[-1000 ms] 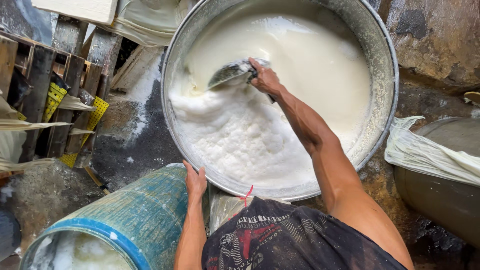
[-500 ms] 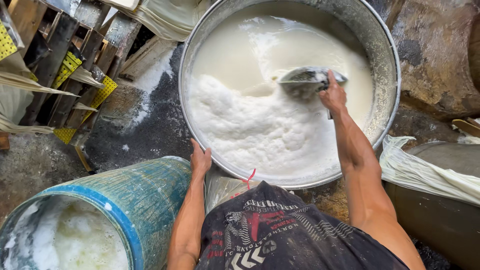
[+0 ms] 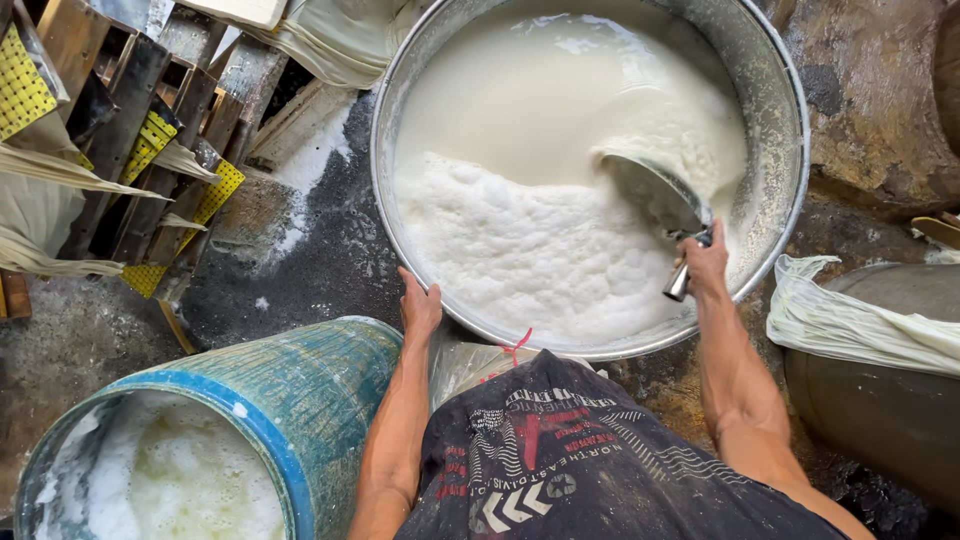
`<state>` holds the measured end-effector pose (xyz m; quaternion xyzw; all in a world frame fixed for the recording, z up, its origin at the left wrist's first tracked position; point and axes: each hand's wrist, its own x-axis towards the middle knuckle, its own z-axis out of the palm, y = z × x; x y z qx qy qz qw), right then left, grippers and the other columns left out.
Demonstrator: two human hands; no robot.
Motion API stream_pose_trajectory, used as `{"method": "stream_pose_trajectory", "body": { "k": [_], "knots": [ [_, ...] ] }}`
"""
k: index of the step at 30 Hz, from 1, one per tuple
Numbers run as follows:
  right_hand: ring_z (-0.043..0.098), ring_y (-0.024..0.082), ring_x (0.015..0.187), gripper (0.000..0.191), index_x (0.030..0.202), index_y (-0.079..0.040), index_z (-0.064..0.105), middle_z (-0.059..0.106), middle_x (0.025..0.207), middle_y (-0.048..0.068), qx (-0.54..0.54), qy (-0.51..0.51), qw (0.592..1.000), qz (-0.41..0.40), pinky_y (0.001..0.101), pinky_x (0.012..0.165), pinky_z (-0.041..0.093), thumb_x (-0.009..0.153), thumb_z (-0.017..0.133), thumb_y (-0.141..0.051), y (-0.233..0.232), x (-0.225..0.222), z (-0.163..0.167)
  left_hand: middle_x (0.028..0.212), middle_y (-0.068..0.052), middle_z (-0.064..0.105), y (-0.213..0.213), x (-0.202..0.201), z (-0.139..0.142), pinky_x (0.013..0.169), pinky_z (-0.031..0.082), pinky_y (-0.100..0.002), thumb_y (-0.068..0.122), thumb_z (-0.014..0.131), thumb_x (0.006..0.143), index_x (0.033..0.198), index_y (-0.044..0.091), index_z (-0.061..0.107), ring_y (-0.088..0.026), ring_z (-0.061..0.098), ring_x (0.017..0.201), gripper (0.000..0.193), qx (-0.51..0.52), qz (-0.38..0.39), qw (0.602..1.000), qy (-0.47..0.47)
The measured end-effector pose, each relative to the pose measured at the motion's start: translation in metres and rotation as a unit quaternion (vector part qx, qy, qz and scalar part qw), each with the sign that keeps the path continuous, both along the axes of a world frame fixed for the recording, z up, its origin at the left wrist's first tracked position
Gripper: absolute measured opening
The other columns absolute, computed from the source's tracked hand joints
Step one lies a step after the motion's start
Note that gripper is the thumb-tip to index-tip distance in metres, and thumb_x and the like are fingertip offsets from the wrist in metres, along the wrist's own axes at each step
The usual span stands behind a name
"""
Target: The person uses a handheld skimmer to scoop foam off the surface of hot liquid in large vats, repeatedly moving between a large metal basin and a blue barrel to skim and transfer foam and liquid. They hold the vat edge with one hand while sweeping the skimmer across the foamy surface.
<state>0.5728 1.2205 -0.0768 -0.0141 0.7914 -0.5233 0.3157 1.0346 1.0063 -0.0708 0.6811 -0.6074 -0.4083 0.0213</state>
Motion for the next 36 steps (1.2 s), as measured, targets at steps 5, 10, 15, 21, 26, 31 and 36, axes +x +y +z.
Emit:
{"method": "stream_pose_trajectory", "body": {
  "k": [5,10,15,21,26,31,36],
  "knots": [
    [0.053,0.016,0.054,0.103,0.167,-0.035,0.015,0.058,0.084,0.006,-0.125,-0.179,0.970,-0.108,0.0364,0.044,0.050,0.083,0.060,0.002,-0.028,0.040,-0.016,0.119,-0.037,0.066,-0.001,0.000,-0.005,0.102,0.048,-0.052,0.031,0.060,0.090,0.162,0.003,0.007,-0.052,0.063,0.114,0.094,-0.009,0.004,1.000,0.011],
    [0.053,0.018,0.054,0.094,0.165,-0.030,0.026,0.055,0.088,0.007,-0.220,-0.255,0.935,-0.111,0.0378,0.044,0.048,0.084,0.058,0.004,-0.099,0.053,-0.017,0.121,-0.037,0.065,0.000,0.000,-0.010,0.103,0.047,-0.051,0.031,0.061,0.091,0.163,0.003,0.009,-0.051,0.063,0.116,0.093,-0.012,0.006,1.000,-0.003],
    [0.053,0.018,0.053,0.093,0.163,-0.035,0.020,0.054,0.079,0.006,-0.235,-0.295,0.920,-0.106,0.0380,0.044,0.048,0.086,0.058,0.002,-0.187,0.047,-0.007,0.125,-0.034,0.065,0.000,0.000,-0.019,0.103,0.047,-0.049,0.031,0.060,0.091,0.162,0.004,0.009,-0.049,0.063,0.118,0.092,-0.004,0.012,1.000,-0.005],
    [0.053,0.016,0.052,0.093,0.165,-0.033,0.013,0.057,0.073,0.006,-0.214,-0.270,0.938,-0.016,0.0377,0.044,0.049,0.088,0.056,-0.001,-0.292,0.033,0.023,0.131,-0.037,0.060,0.001,0.002,-0.030,0.104,0.046,-0.048,0.029,0.061,0.092,0.161,-0.001,0.009,-0.049,0.061,0.121,0.092,-0.050,0.008,0.999,0.015],
    [0.057,0.016,0.054,0.092,0.165,-0.024,0.027,0.061,0.077,0.008,-0.126,-0.100,0.967,0.199,0.0375,0.047,0.053,0.081,0.060,-0.004,-0.348,0.021,0.052,0.132,-0.036,0.060,0.001,-0.002,-0.025,0.106,0.045,-0.048,0.030,0.062,0.092,0.163,0.004,0.009,-0.050,0.060,0.122,0.092,0.008,0.035,0.999,-0.035],
    [0.067,0.026,0.066,0.087,0.161,-0.024,0.036,0.071,0.091,0.019,-0.002,0.035,0.910,0.414,0.0409,0.059,0.059,0.079,0.062,-0.015,-0.354,0.009,0.050,0.134,-0.036,0.058,0.000,-0.003,-0.024,0.106,0.045,-0.050,0.031,0.062,0.091,0.164,0.006,0.010,-0.052,0.058,0.123,0.093,0.021,0.037,0.997,-0.064],
    [0.069,0.042,0.096,0.085,0.157,-0.032,0.039,0.066,0.126,0.022,0.077,0.225,0.842,0.485,0.0491,0.083,0.057,0.078,0.069,-0.022,-0.328,-0.016,0.032,0.134,-0.037,0.057,0.002,0.002,-0.029,0.105,0.044,-0.051,0.030,0.065,0.092,0.163,0.006,0.011,-0.053,0.058,0.122,0.092,-0.001,0.013,0.997,-0.071]
  ]
}}
